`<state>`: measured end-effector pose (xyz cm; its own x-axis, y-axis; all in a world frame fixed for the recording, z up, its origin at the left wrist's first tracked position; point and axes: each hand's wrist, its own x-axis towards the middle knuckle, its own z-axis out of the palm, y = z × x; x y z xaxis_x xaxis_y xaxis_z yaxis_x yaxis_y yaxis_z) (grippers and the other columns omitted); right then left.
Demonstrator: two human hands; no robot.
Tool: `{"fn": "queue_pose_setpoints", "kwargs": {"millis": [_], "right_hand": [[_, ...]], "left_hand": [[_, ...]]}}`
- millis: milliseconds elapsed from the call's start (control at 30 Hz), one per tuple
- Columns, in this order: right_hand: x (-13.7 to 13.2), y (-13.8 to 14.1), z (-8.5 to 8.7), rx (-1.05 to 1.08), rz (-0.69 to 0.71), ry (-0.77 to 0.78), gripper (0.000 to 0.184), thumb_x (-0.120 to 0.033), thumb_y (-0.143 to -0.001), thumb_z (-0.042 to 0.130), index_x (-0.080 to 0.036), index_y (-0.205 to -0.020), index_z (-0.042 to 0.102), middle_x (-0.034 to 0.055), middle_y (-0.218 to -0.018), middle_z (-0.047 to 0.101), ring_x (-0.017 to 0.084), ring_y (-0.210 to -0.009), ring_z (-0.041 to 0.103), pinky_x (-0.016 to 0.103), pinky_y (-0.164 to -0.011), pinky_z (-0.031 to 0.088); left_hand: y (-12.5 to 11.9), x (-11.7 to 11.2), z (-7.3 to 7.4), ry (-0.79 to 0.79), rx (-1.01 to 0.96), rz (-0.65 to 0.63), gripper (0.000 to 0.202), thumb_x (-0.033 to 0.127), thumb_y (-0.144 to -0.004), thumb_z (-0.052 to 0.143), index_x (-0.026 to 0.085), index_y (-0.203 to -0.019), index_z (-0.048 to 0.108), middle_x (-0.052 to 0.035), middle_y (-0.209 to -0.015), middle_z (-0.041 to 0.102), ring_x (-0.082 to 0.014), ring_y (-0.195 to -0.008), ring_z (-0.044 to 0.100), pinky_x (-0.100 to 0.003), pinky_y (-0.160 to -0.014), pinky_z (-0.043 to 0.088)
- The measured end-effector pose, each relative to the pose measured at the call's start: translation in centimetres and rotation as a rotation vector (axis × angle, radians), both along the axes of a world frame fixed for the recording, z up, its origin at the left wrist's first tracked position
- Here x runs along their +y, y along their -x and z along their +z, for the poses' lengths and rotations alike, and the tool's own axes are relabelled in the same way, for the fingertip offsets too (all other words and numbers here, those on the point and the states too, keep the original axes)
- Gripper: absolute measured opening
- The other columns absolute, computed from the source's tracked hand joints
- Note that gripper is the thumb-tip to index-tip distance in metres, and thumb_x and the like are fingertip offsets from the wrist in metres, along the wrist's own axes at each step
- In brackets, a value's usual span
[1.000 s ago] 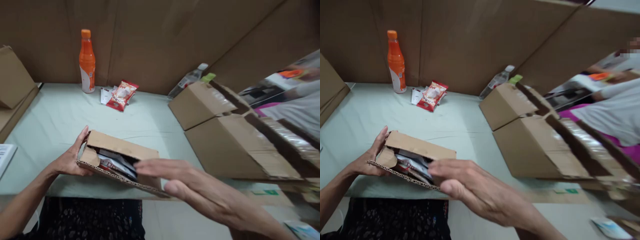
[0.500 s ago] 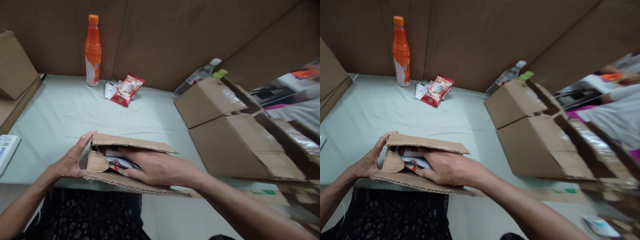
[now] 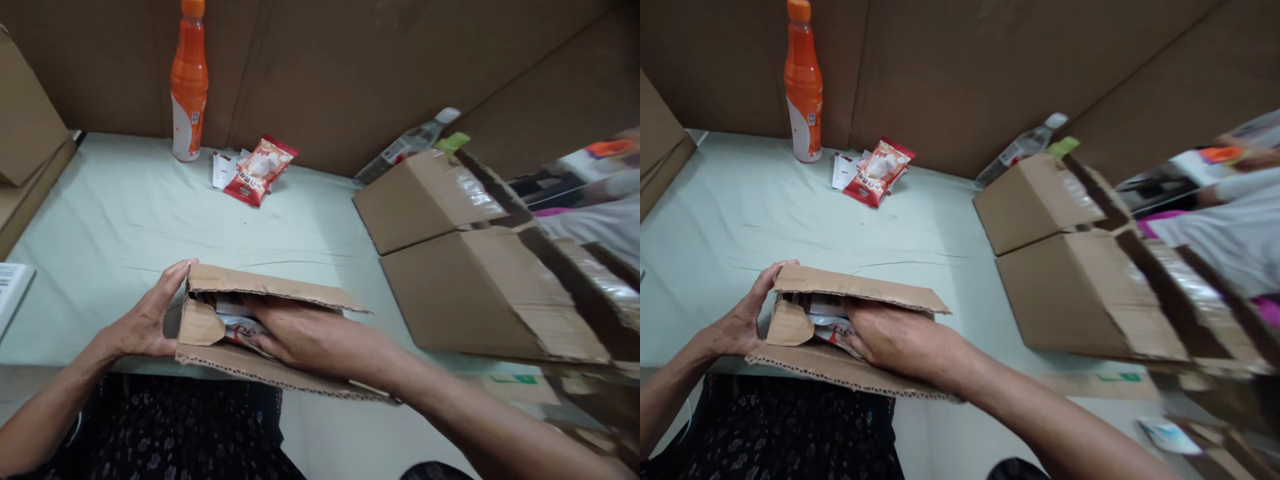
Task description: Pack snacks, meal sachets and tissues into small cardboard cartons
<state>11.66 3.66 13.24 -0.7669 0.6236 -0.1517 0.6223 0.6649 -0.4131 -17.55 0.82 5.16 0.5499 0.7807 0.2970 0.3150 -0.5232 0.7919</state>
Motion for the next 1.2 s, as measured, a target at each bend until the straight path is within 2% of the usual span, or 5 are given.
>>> {"fn": "queue_pose_setpoints", "kwargs": {"millis": [167,433,767,967,1200], "right_hand": [[0.4,1.3,0.7,-0.129,-0.032,-0.012,0.028,-0.011,-0.091,0.048,-0.017,-0.100,0.074,0.0140,-0.098,0.079,0.026,-0.084,0.074,0.038,-0.076,0.059],[3.0,-5.1,7.9,0.643,-0.489,-0.111,0.010,-0.035,-0.092,0.067,-0.037,-0.099,0.075,-0.0008,-0.084,0.078,0.022,-0.064,0.072,0.034,-0.049,0.058],[23.1,1.7,1.7,0.707,-0.588,0.095,0.059,-0.073,-0.092,0.056,-0.018,-0.107,0.068,0.0100,-0.092,0.077,0.023,-0.084,0.071,0.039,-0.072,0.060],[13.2,-0.4,4.7,0.716,-0.398,-0.048,0.030,-0.050,-0.099,0.060,-0.025,-0.107,0.075,0.0054,-0.092,0.079,0.019,-0.077,0.073,0.033,-0.068,0.060],[5.0,4.2,5.2,-0.096,0.174,-0.135,0.049,-0.021,-0.090,0.070,-0.013,-0.138,0.065,0.0191,-0.139,0.068,0.033,-0.122,0.067,0.045,-0.096,0.058]], "left_hand": [[-0.4,0.0,-0.6,-0.015,0.048,0.060,0.131,0.052,-0.078,0.086,0.038,-0.166,-0.011,-0.0166,-0.169,0.018,-0.0499,-0.154,0.027,-0.070,-0.122,0.033],[1.3,-0.5,0.5,-0.009,0.040,0.195,0.130,0.029,-0.073,0.083,0.040,-0.166,-0.007,-0.0120,-0.170,0.018,-0.0498,-0.154,0.026,-0.070,-0.123,0.034],[1.9,-1.7,-0.1,-0.062,0.030,0.367,0.123,0.024,-0.075,0.075,0.041,-0.166,-0.006,-0.0125,-0.169,0.020,-0.0494,-0.153,0.028,-0.076,-0.116,0.039],[2.0,-1.1,-0.2,-0.058,0.003,0.306,0.121,0.025,-0.076,0.075,0.040,-0.167,-0.003,-0.0110,-0.168,0.021,-0.0480,-0.154,0.026,-0.074,-0.121,0.035],[2.3,-1.1,-0.3,-0.042,0.061,0.300,0.125,0.018,-0.075,0.075,0.039,-0.166,-0.008,-0.0117,-0.171,0.013,-0.0482,-0.157,0.020,-0.072,-0.124,0.028]]}}
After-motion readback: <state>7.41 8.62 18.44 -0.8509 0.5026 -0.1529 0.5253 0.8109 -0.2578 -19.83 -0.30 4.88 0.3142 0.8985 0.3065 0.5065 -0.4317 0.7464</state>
